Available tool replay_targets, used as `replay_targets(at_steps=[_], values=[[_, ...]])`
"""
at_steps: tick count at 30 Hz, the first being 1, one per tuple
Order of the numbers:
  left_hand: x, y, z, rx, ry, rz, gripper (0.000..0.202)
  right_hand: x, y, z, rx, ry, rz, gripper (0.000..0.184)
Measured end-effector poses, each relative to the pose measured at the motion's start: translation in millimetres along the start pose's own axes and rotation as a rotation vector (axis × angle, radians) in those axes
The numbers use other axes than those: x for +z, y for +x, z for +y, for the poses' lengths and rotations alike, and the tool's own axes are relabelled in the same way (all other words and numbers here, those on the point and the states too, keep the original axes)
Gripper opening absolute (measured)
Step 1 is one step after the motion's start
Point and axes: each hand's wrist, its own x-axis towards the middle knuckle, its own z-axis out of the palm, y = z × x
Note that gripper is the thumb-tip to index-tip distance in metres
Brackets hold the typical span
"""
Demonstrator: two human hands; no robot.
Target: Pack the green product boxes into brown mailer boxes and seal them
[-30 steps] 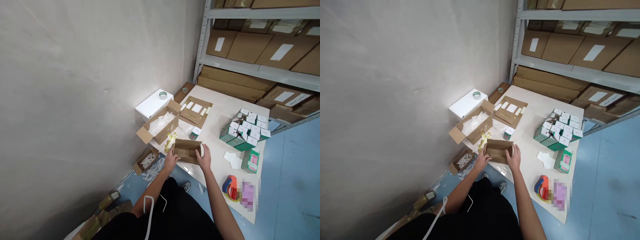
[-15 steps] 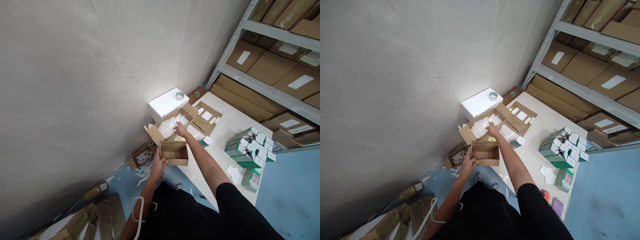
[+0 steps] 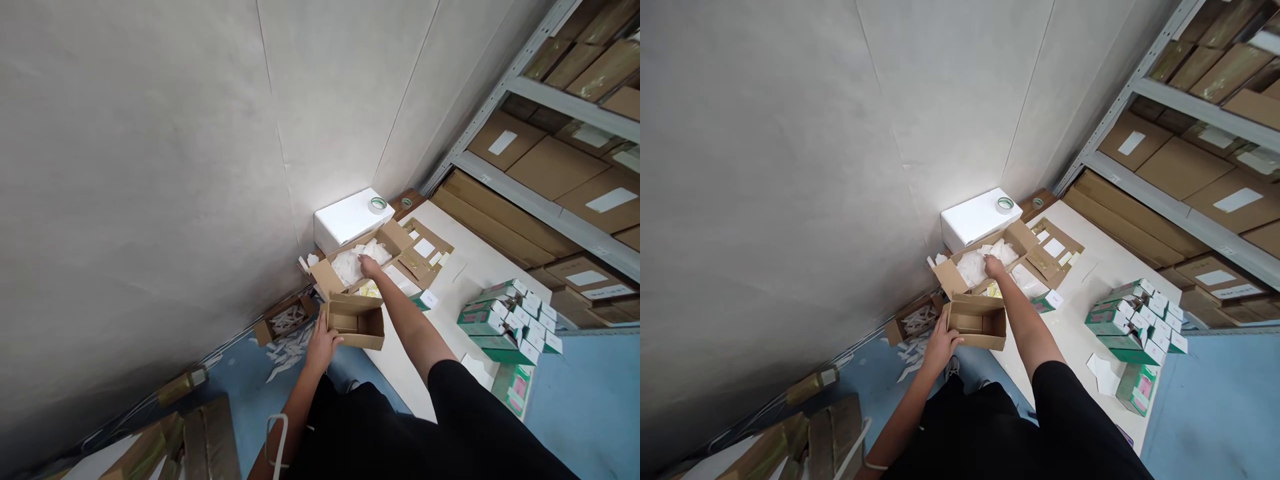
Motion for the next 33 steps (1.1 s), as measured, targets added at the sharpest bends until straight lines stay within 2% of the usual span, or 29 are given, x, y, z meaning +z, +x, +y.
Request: replay_targets(at_steps=[5,9,12,16,18,20,22,23,25,28,30,33], values=[[14.8,3.2,5.3,0.025,-0.034,-0.025,0.006,-9.2,-19.1,4.9,-0.019,0.350,0.363,0.041],[31.4,13.1,22.2,0.069,-0.082,-0.034,0.004,-24.8,-44.5,15.7,-0.034,0.602,0.537,0.037],[37.0,25.8,42.9,0.113,-0.045,-0.058,0.005,-37.5,-83.7,28.7,-0.009,0.709,0.656,0.045],[40.5,46.6,78.7,0.192,0.054,-0.111,0.011,-40.5,-167.9,56.3,0.056,0.776,0.801,0.058],[48.0,56.8,98.8,0.233,0.095,-0.153,0.013,-30.1,-217.5,72.2,0.132,0.755,0.887,0.049],[61.3,65.0,118.8,0.282,0.118,-0.190,0.017,-10.4,-265.5,86.0,0.223,0.711,0.962,0.038],[79.0,70.2,137.8,0.325,0.129,-0.218,0.020,16.1,-306.7,96.9,0.314,0.675,0.981,0.034],[88.9,71.7,146.8,0.343,0.136,-0.232,0.020,30.6,-323.7,101.7,0.342,0.663,0.950,0.033],[109.9,72.7,163.7,0.374,0.155,-0.263,0.020,58.8,-350.5,111.5,0.350,0.663,0.797,0.032],[142.2,69.8,185.6,0.418,0.180,-0.318,0.019,91.8,-380.3,130.1,0.389,0.711,0.626,0.043],[162.6,65.6,197.7,0.436,0.192,-0.358,0.021,104.7,-399.4,145.1,0.429,0.747,0.639,0.050],[189.8,59.4,211.7,0.445,0.212,-0.420,0.022,111.7,-429.4,167.9,0.489,0.788,0.754,0.049]])
